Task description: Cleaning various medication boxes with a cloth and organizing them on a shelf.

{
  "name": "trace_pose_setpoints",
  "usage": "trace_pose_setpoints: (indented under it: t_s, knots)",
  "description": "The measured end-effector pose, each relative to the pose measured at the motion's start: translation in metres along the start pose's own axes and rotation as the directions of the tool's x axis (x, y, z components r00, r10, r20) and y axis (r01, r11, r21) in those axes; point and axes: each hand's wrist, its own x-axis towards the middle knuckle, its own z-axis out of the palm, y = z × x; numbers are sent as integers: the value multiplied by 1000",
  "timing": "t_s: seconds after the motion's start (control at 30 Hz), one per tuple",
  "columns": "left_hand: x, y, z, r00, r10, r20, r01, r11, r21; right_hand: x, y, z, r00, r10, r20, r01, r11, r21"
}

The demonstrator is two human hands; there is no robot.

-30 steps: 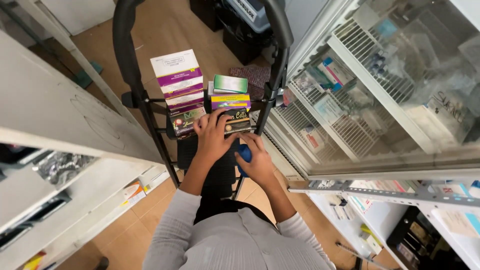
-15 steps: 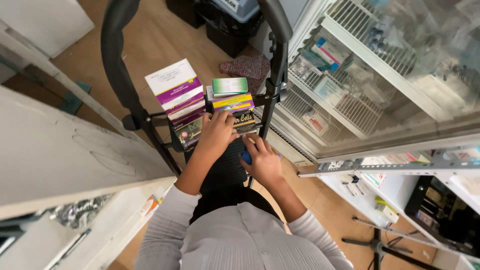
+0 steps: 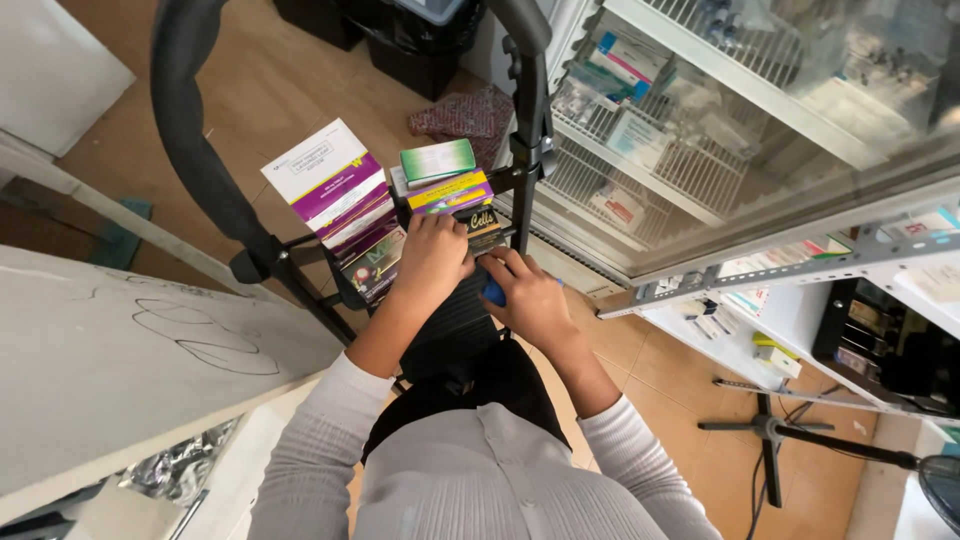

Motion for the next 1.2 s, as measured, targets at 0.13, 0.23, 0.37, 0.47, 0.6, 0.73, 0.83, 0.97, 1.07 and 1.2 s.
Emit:
trace_pose_setpoints:
  t_s: [0.13, 0.23, 0.37, 0.47, 0.6, 0.73, 0.83, 0.97, 1.07, 1.2]
  knots:
    - [5, -5, -9, 997, 51, -63, -50, 999, 22, -1, 0, 2, 1000, -6, -16, 6, 1000, -13]
    - [8, 2, -26, 999, 36, 39, -33, 997, -72, -2, -2, 3, 1000, 29, 0, -29, 999, -42]
    - [10, 3, -9, 999, -13, 33, 15, 997, -80, -2, 1, 2, 998, 55, -10, -54, 998, 10]
    - [10, 3, -12, 999, -20, 27, 22, 996, -83, -3, 1, 3, 998, 66, -20, -65, 997, 30]
    - [7, 8, -11, 1000, -19, 2, 19, 995, -98, -6, -1, 4, 996, 73, -45, -71, 996, 60]
    - [11, 16, -4, 999, -22, 30, 20, 999, 43, -8, 1, 3, 996, 86, -32, -83, 993, 87]
    - [11, 16, 11, 999, -41, -3, 41, 996, 73, -8, 6, 4, 998, 30, -46, -26, 995, 95]
    - [2, 12, 24, 995, 42, -92, -28, 990, 140, -10, 8, 6, 999, 51, 13, -52, 989, 141]
    - [5, 7, 18, 992, 97, -80, -92, 994, 61, -8, 15, 6, 999, 38, -1, -38, 988, 147]
    - [6, 3, 9, 994, 91, -54, -95, 991, -91, -6, 17, 1, 998, 36, 48, -44, 985, 164]
